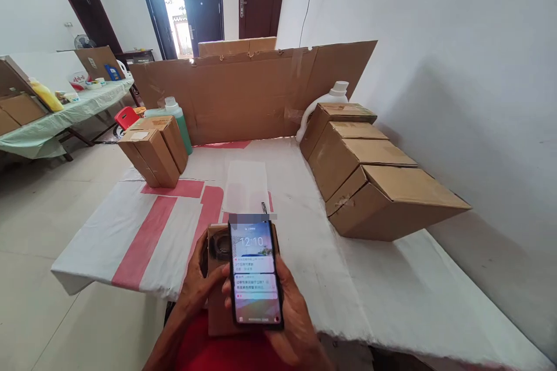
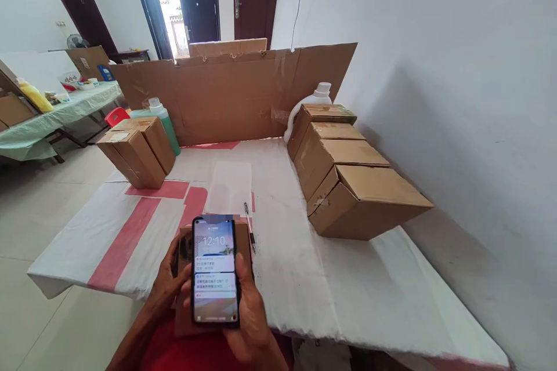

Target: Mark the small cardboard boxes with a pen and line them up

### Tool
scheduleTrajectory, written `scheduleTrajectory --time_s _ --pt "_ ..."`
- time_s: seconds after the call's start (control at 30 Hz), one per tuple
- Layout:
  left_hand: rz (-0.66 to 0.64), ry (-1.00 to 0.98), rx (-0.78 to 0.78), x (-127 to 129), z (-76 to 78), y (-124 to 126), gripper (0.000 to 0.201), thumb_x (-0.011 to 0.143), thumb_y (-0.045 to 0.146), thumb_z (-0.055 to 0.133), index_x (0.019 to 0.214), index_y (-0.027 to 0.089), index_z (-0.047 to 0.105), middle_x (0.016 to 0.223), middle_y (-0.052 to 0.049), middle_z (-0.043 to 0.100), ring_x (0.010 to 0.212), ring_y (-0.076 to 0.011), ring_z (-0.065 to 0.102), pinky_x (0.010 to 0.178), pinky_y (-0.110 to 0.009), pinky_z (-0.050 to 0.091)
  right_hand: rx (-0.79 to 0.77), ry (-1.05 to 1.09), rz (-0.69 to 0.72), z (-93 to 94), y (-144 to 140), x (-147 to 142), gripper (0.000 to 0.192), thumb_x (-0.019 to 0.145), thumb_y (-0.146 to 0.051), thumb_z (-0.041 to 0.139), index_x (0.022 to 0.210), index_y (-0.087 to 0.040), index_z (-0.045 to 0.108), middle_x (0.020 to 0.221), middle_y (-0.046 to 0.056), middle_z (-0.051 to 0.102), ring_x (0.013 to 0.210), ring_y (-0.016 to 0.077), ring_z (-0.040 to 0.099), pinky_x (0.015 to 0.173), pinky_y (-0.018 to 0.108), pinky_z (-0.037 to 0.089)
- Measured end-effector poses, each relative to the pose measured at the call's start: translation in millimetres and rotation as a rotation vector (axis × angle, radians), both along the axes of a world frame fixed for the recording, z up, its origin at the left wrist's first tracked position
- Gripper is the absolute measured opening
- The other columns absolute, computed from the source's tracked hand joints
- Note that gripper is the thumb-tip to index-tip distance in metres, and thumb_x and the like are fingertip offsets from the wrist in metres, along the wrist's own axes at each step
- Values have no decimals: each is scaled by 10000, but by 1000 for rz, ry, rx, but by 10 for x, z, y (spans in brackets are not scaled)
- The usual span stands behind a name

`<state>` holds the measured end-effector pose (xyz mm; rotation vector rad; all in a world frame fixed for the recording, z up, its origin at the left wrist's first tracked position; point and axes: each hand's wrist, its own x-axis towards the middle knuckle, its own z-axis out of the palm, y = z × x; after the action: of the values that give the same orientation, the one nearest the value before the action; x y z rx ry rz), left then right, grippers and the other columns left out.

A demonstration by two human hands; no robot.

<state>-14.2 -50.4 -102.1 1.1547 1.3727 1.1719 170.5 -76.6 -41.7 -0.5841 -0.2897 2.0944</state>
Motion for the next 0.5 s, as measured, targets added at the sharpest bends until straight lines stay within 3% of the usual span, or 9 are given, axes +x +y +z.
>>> scheduleTrajectory --time_s 0.1,0.17,0.23,0.37,0.5 --pt "0 -54 -29 -53 -32 60 965 753 551 816 1548 194 403 1504 -165 577 1384 -362 565 1147 -480 476 66 -148 -135 -14 147 260 732 795 -779 702 1145 -138 756 990 155 805 894 307 776 863 477 607" --pt "32 -85 -46 -106 -58 110 972 743 551 817 1542 180 405 1467 -176 602 1350 -371 591 1113 -497 499 93 -289 -250 -107 305 452 653 807 -719 738 1133 -153 750 981 132 800 857 281 768 848 449 606" --pt "54 -103 -71 -158 -75 164 974 733 556 818 1534 173 418 1428 -180 630 1327 -375 607 1085 -508 516 130 -534 -381 -285 499 631 570 820 -683 740 1070 -171 748 939 92 783 856 251 742 832 403 589" --pt "69 -70 -97 -207 -66 274 896 743 575 796 1489 177 497 1389 -169 662 1293 -372 630 1068 -509 521 272 -1152 -535 -758 873 913 609 785 -802 605 761 -197 668 713 12 652 754 205 609 702 328 492" --pt "56 -47 -85 -177 -103 435 815 786 578 763 1460 186 528 1448 -174 623 1303 -349 628 1051 -474 532 253 -1399 -556 -1052 1058 1078 562 763 -774 556 582 -251 460 530 -53 417 594 162 401 584 310 333"
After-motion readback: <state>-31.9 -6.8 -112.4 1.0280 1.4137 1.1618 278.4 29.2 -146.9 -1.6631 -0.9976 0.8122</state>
